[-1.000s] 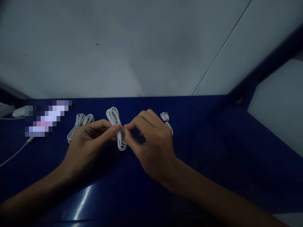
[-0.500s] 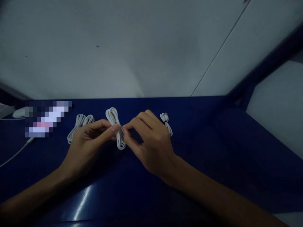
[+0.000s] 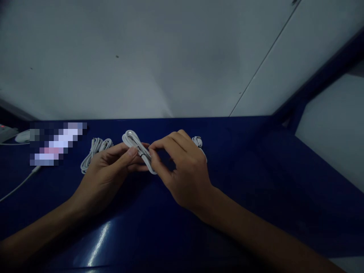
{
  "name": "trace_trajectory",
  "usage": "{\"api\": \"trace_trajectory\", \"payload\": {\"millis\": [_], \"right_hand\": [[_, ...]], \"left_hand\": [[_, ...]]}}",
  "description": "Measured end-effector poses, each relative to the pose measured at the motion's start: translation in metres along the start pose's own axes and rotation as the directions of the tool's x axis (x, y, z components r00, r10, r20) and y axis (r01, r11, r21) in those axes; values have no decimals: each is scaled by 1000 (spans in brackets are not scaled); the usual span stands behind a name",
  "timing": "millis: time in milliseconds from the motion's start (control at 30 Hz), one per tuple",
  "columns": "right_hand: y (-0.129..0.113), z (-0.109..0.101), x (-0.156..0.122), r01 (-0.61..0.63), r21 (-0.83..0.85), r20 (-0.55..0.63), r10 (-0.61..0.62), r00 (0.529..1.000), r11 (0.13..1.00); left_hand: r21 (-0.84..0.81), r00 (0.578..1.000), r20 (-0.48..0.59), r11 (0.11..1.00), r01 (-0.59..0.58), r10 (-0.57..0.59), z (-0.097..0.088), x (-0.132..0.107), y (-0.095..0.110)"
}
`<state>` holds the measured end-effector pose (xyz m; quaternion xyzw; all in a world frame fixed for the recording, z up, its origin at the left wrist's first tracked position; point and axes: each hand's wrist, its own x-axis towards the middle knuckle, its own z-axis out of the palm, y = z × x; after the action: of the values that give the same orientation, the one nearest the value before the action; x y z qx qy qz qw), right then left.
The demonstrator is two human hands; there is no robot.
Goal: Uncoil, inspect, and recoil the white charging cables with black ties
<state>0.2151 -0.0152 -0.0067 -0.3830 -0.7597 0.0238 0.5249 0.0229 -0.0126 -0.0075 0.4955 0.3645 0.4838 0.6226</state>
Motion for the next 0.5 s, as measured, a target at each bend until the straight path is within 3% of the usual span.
{"api": "trace_trajectory", "payload": {"millis": [200, 500], "right_hand": [[-4, -1, -1, 43, -25, -16, -43, 999, 999], [4, 0, -6, 116, -137, 99, -103, 990, 984]], "left_hand": [[222, 989, -119, 973, -60, 88, -1, -1, 4], [404, 961, -153, 902, -153, 232, 5, -5, 8]]}}
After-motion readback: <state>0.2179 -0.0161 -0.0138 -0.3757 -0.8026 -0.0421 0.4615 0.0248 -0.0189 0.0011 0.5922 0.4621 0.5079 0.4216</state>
